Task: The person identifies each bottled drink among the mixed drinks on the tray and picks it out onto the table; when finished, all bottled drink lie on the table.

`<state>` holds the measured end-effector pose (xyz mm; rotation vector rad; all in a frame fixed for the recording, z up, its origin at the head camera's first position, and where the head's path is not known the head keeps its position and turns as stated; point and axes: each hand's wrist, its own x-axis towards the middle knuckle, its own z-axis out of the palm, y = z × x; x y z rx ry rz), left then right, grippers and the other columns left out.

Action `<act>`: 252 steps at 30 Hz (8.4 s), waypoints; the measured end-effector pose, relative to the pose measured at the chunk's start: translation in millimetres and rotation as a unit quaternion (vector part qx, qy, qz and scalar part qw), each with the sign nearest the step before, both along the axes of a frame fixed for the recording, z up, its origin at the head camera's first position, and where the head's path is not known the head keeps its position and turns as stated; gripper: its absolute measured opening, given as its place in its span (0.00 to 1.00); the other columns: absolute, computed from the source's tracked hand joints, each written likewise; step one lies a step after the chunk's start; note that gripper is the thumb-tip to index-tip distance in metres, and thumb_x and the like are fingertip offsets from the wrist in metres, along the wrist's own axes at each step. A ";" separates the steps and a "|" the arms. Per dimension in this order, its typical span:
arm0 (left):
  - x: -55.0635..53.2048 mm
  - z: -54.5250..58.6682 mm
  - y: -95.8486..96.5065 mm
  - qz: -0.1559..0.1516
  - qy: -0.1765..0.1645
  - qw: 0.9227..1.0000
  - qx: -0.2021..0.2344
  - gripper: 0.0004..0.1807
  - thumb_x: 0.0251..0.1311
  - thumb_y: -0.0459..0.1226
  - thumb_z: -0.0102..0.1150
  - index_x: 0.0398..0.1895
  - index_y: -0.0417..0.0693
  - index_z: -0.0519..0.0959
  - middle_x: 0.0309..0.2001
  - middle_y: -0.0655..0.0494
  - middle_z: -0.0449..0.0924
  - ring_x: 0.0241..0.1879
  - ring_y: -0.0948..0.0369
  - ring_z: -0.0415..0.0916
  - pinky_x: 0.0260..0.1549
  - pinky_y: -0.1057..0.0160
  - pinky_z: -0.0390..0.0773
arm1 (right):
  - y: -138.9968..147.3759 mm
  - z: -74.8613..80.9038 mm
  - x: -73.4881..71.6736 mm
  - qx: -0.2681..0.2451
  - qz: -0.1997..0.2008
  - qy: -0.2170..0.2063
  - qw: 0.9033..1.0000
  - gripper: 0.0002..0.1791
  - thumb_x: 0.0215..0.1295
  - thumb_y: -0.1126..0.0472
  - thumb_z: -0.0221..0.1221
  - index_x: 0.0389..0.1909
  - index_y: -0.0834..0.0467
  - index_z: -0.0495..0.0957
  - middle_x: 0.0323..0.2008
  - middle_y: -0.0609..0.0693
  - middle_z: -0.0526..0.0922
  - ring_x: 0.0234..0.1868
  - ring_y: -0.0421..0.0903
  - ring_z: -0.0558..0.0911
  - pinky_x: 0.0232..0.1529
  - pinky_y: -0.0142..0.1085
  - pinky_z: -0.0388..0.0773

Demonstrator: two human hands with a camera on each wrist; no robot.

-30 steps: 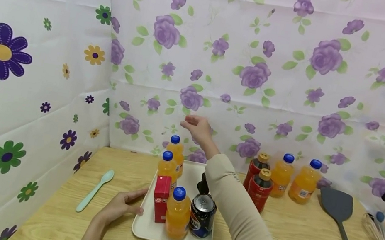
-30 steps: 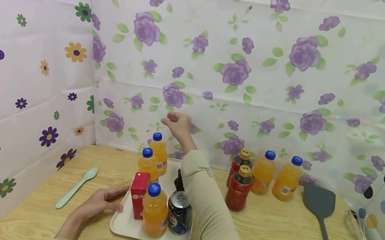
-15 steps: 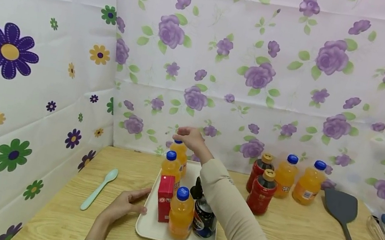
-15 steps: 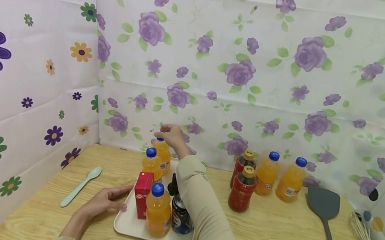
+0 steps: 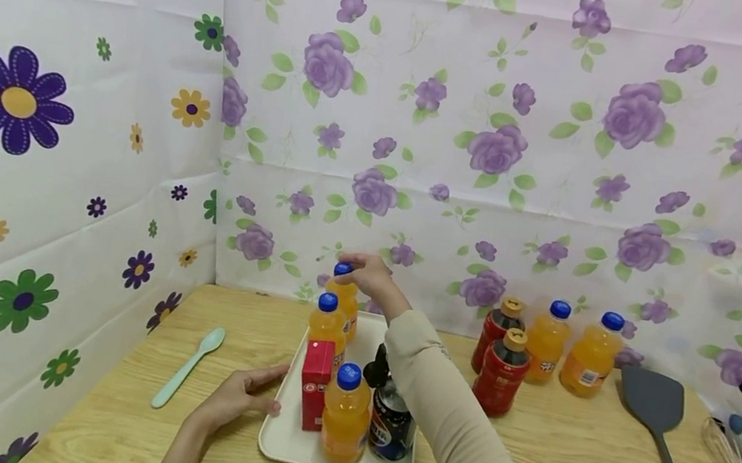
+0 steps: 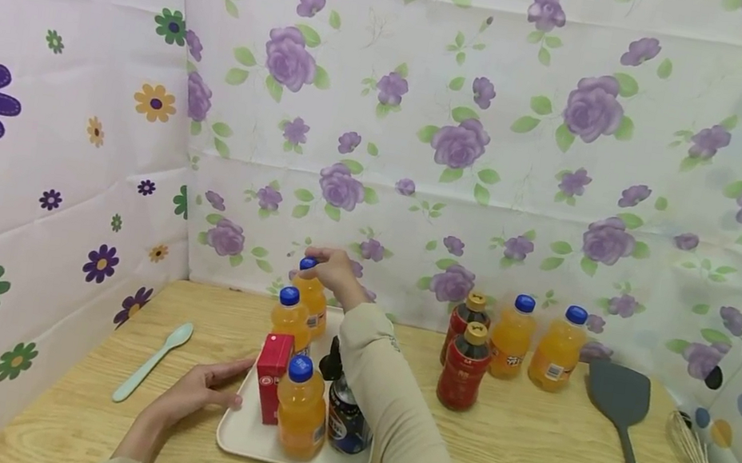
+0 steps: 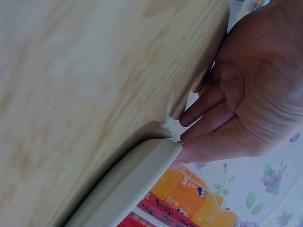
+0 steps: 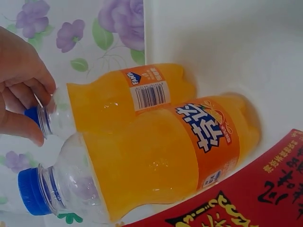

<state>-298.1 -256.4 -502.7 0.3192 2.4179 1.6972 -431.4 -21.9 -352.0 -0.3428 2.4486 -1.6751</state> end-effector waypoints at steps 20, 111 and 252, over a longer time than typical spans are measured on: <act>2.0 0.2 2.6 -0.012 0.004 1.000 0.012 0.38 0.52 0.34 0.70 0.68 0.37 0.67 0.70 0.42 0.65 0.74 0.44 0.55 0.74 0.43 0.54 | -2.0 -2.7 4.6 -0.026 -0.056 0.003 0.998 0.23 0.61 0.66 0.64 0.58 0.57 0.79 0.59 0.57 0.80 0.64 0.56 0.76 0.70 0.47 0.69; 4.0 5.1 7.8 0.018 -0.022 1.000 -0.009 0.39 0.52 0.36 0.70 0.69 0.41 0.67 0.72 0.45 0.64 0.75 0.46 0.55 0.74 0.44 0.55 | 312.7 0.8 127.4 0.008 -0.255 0.051 0.966 0.33 0.61 0.50 0.66 0.65 0.61 0.72 0.34 0.23 0.81 0.33 0.19 0.78 0.39 0.16 0.78; 2.4 -0.1 8.5 -0.001 -0.015 1.000 0.001 0.40 0.53 0.35 0.70 0.70 0.39 0.65 0.72 0.44 0.63 0.75 0.46 0.53 0.75 0.44 0.52 | 4.7 -48.0 83.7 -0.068 -0.077 0.114 0.988 0.22 0.58 0.58 0.68 0.54 0.58 0.82 0.50 0.56 0.86 0.58 0.54 0.82 0.62 0.46 0.78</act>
